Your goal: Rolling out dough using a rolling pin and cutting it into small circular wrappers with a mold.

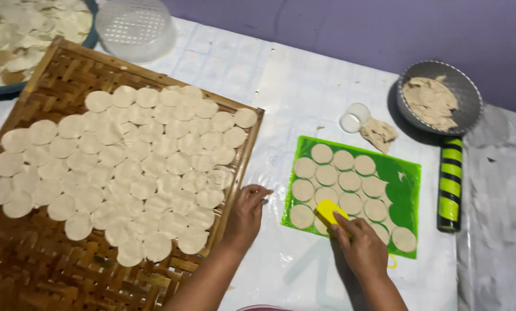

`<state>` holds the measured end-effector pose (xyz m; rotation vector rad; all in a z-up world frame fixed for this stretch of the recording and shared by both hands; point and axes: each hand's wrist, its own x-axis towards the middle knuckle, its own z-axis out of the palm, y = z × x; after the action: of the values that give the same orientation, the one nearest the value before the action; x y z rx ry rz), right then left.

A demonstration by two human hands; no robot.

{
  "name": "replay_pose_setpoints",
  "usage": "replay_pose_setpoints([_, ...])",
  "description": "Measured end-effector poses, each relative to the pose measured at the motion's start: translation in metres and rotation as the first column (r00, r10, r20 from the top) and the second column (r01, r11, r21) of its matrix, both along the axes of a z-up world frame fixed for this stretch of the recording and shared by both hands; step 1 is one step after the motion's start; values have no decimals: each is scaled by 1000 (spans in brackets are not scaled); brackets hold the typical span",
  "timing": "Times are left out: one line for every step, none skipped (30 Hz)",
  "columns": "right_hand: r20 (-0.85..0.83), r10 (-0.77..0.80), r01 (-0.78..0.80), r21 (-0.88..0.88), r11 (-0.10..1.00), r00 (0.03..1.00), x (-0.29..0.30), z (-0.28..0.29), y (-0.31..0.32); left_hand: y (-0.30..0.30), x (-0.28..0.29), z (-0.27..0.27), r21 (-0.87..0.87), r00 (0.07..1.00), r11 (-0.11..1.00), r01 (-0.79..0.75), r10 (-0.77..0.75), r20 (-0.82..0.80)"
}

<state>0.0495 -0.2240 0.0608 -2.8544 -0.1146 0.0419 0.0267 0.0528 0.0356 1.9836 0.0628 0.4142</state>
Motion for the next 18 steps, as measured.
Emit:
replay_pose_setpoints([-5,-27,27,-3,1000,1000,-1,-4,-15,-13,-8,-13,-3,1000,1000,27,-27,-5])
replay_pose_setpoints([10,-84,85,-10,996,996,0,-8,-29,-24,-17,-26,0,1000,1000,24,-24,-8])
replay_pose_setpoints([24,-141,142,-17,990,990,0,-12,-43,-35,-26,-38,3,1000,1000,21,-21,-11])
replay_pose_setpoints([27,-156,157,-16,987,987,5,-11,-57,-38,-25,-44,4,999,999,36,-36,-9])
replay_pose_setpoints([41,-216,217,-41,975,976,9,-11,-71,-41,-25,-49,57,1000,998,28,-28,-1])
replay_pose_setpoints([51,-274,277,-68,959,961,11,-11,-85,-44,-27,-56,108,1000,994,20,-20,2])
replay_pose_setpoints([48,-288,290,-68,954,957,13,-13,-100,-44,-27,-54,108,999,993,35,-35,-1])
replay_pose_setpoints([62,-321,327,-123,937,945,14,-16,-116,-44,-30,-52,144,999,989,35,-35,-9])
replay_pose_setpoints([79,-353,362,-177,915,932,14,-18,-132,-44,-32,-50,179,999,983,37,-34,-16])
replay_pose_setpoints([79,-361,369,-176,912,929,16,-19,-138,-45,-32,-50,180,999,983,45,-43,-16])
replay_pose_setpoints([81,-357,365,-234,901,931,18,-19,-145,-46,-31,-50,194,999,980,41,-37,-27])
replay_pose_setpoints([84,-350,359,-288,888,933,21,-20,-150,-46,-30,-48,211,999,977,35,-29,-35])
replay_pose_setpoints([86,-356,365,-285,886,931,23,-21,-151,-47,-30,-47,214,999,976,41,-35,-33])
replay_pose_setpoints([83,-326,335,-313,889,942,24,-23,-151,-48,-31,-46,235,999,971,35,-25,-46])
replay_pose_setpoints([79,-296,305,-340,890,952,26,-25,-151,-48,-32,-44,257,998,966,30,-15,-59])
replay_pose_setpoints([81,-298,308,-337,890,951,31,-27,-146,-48,-31,-44,259,998,965,31,-17,-55])
replay_pose_setpoints([100,-263,282,-323,904,959,36,-28,-142,-49,-30,-44,271,998,962,24,-9,-56])
replay_pose_setpoints([117,-230,255,-310,916,966,40,-30,-137,-49,-31,-44,282,998,959,18,-1,-59])
